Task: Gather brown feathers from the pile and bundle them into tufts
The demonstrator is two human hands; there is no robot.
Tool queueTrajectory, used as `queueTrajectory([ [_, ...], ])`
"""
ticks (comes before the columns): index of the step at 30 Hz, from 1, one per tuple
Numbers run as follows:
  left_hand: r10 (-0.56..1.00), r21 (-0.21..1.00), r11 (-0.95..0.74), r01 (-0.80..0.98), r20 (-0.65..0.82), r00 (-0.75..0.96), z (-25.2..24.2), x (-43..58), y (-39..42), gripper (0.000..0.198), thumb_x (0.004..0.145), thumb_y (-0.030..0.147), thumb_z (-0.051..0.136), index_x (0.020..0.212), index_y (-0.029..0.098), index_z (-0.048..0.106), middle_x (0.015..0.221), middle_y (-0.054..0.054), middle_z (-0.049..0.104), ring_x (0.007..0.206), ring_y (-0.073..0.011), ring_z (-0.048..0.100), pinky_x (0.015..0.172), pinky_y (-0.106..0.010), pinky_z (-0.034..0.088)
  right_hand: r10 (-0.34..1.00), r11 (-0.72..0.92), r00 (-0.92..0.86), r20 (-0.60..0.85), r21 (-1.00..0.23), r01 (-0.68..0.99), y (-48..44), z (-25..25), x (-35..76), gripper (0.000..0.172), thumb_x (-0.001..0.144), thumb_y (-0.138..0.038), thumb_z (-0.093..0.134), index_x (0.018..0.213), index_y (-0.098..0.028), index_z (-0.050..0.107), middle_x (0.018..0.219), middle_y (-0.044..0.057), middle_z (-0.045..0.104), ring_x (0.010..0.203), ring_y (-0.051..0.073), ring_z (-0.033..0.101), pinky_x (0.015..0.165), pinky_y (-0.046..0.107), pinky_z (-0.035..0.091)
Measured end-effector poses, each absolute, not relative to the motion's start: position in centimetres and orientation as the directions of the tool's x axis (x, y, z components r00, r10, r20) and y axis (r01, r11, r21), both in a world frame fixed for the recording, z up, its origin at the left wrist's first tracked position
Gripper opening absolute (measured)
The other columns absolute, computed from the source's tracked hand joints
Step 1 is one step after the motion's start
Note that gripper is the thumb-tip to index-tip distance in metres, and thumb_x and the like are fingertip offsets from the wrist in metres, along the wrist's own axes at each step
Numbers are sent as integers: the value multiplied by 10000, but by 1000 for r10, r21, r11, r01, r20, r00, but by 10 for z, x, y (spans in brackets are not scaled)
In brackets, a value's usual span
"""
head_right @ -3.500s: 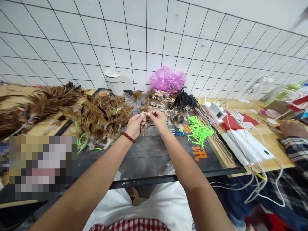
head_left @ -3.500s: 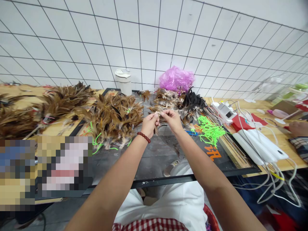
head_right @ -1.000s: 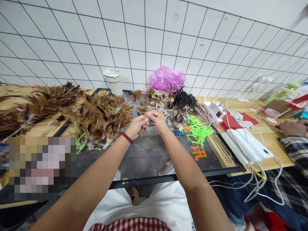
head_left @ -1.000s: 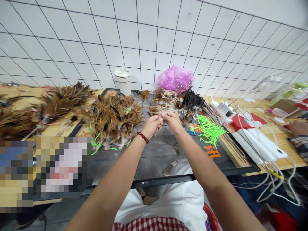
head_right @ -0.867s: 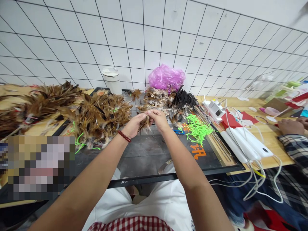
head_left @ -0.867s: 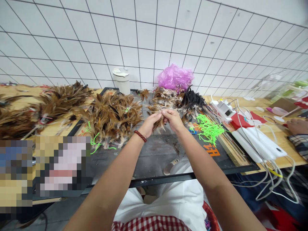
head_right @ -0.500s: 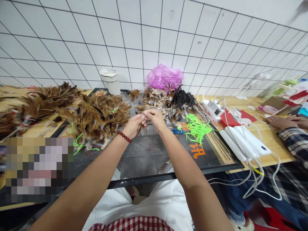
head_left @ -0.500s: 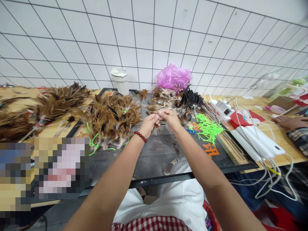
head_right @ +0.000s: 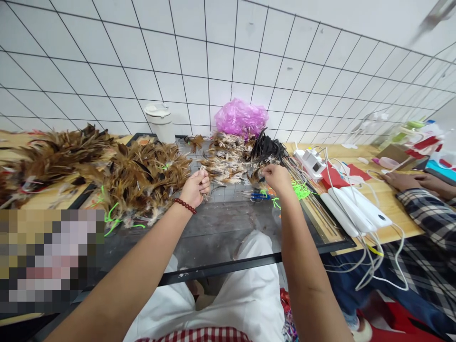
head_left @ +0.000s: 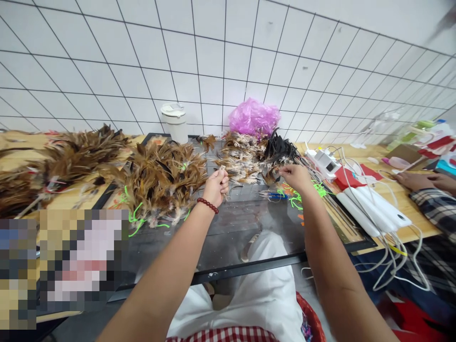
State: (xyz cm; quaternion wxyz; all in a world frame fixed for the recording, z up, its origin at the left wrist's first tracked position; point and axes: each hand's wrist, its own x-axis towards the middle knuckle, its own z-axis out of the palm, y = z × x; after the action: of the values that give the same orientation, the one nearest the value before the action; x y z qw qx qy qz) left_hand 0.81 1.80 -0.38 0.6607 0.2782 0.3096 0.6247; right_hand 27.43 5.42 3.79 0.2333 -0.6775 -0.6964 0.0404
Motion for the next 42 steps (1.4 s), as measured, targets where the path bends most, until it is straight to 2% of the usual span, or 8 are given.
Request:
queueTrajectory([
  [6,998,798,57,-600,-37,45,-4,10,17,257,762,335,666,738,151,489,525,75,366,374,-11,235,363,-135,172,948,-34,142,286,-353,935,55,34,294,239,752,-294,536,875,-236,733,847,57,720,793,210,619,702,301,412],
  [12,997,811,69,-581,-40,63,-3,9,18,266,758,346,669,744,149,490,529,75,365,377,-12,237,364,-137,174,995,-95,81,-59,-287,953,49,35,308,192,621,-169,615,748,-252,734,746,11,711,775,196,623,687,288,415],
  [16,998,817,57,-574,-34,51,-4,9,20,255,757,333,668,740,148,492,530,74,370,377,-12,242,367,-136,175,990,14,-78,-119,-465,885,43,33,306,196,636,-187,608,792,-196,725,685,13,692,657,148,602,594,239,415],
  [19,998,819,59,-571,-36,50,-5,9,21,252,752,327,670,738,148,494,528,73,374,377,-12,250,369,-135,180,972,114,-207,-108,-552,826,38,34,304,171,627,-194,623,765,-172,721,669,9,680,626,133,582,573,224,414],
  [26,998,820,64,-569,-36,60,-7,11,22,268,757,354,665,739,146,498,529,73,375,377,-8,243,369,-132,181,875,318,-467,-132,-571,757,47,21,308,221,594,-151,626,773,-199,747,738,6,666,649,129,553,612,232,415],
  [31,996,816,87,-571,-66,58,-6,13,23,302,739,387,684,733,154,492,530,75,371,377,-6,244,366,-129,183,901,335,-430,-58,-536,775,50,18,301,102,622,-248,659,666,-175,714,692,20,640,671,150,560,640,254,405],
  [34,996,817,86,-571,-63,60,-6,13,23,297,742,386,680,731,152,497,533,74,378,375,-5,238,364,-131,184,931,311,-360,56,-635,707,45,24,298,176,681,-329,623,703,-162,672,692,17,615,642,136,534,616,251,394],
  [42,997,805,74,-588,-45,64,-5,13,20,292,737,378,681,717,151,498,548,69,391,389,-11,255,379,-145,206,950,274,-253,184,-878,392,37,31,269,303,747,-467,601,737,-171,538,616,-15,537,567,101,455,565,234,351],
])
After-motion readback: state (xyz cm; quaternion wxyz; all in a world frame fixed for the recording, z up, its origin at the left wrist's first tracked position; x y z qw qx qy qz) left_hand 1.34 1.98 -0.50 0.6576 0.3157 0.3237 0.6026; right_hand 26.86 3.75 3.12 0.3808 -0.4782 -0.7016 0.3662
